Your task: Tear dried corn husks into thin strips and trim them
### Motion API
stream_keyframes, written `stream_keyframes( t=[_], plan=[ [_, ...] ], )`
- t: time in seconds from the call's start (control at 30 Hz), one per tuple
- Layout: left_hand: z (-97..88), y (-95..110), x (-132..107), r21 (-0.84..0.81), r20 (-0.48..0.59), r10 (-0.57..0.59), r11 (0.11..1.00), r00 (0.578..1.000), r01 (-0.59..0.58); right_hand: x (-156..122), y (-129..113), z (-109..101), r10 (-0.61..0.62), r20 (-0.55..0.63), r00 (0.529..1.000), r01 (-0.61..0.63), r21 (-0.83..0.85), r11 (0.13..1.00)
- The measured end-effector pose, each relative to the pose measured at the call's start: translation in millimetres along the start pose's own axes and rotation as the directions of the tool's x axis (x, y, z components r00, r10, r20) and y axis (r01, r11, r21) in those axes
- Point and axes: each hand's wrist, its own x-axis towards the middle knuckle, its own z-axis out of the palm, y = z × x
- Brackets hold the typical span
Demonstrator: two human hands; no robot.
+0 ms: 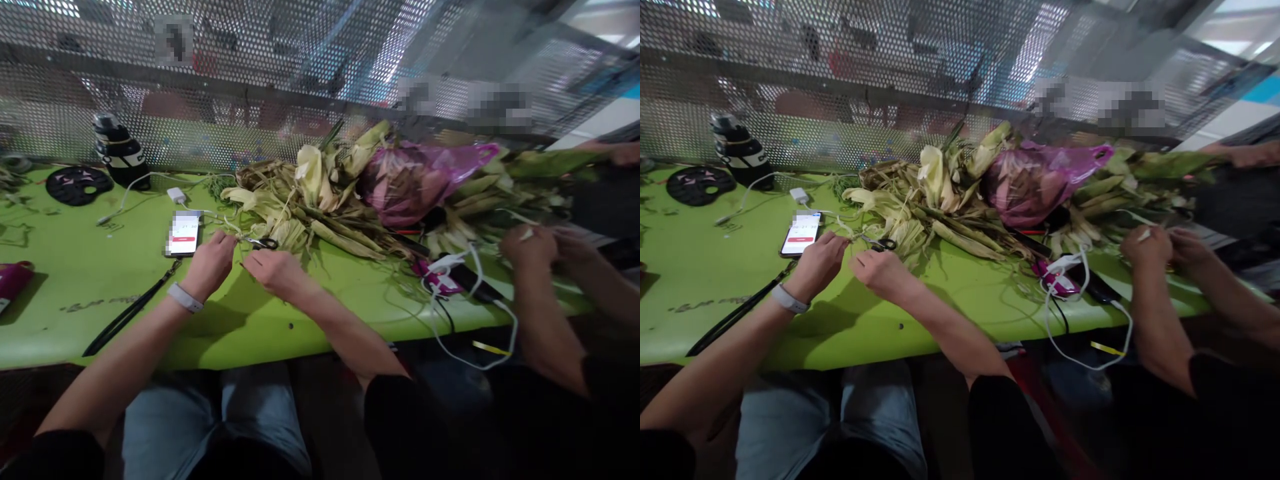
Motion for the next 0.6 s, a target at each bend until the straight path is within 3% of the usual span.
stream_keyframes(
  t=[0.1, 0.2, 0.27, 0.33, 0.4, 0.47, 0.6],
  plan=[
    [2.8, 4, -2, -0.039, 0.102, 0.134, 0.991, 0.986, -0.131, -3, 12, -5, 0.084, -0.047, 0.995, -0.079, 0.109, 0.991],
    [3.0, 10, -5, -0.160, 0.150, 0.381, 0.920, 0.912, -0.358, -6, 33, -12, 0.175, -0.093, 0.980, -0.137, 0.321, 0.937],
    [-0.4, 13, -7, -0.309, 0.119, 0.513, 0.833, 0.850, -0.459, -6, 47, -12, 0.191, -0.051, 0.980, -0.139, 0.512, 0.848],
    [-5.8, 16, -8, -0.472, 0.024, 0.549, 0.743, 0.836, -0.474, -5, 57, -8, 0.219, 0.049, 0.975, -0.190, 0.700, 0.688],
    [-11.1, 16, -8, -0.586, -0.111, 0.469, 0.681, 0.876, -0.439, -3, 61, 1, 0.262, 0.128, 0.956, -0.250, 0.822, 0.511],
    [-14.3, 13, -6, -0.648, -0.211, 0.294, 0.672, 0.932, -0.359, 1, 60, 12, 0.308, 0.171, 0.936, -0.287, 0.877, 0.386],
    [-13.1, 2, 2, -0.709, -0.210, -0.064, 0.698, 0.976, -0.106, 9, 51, 32, 0.326, 0.271, 0.906, -0.334, 0.929, 0.157]
  ],
)
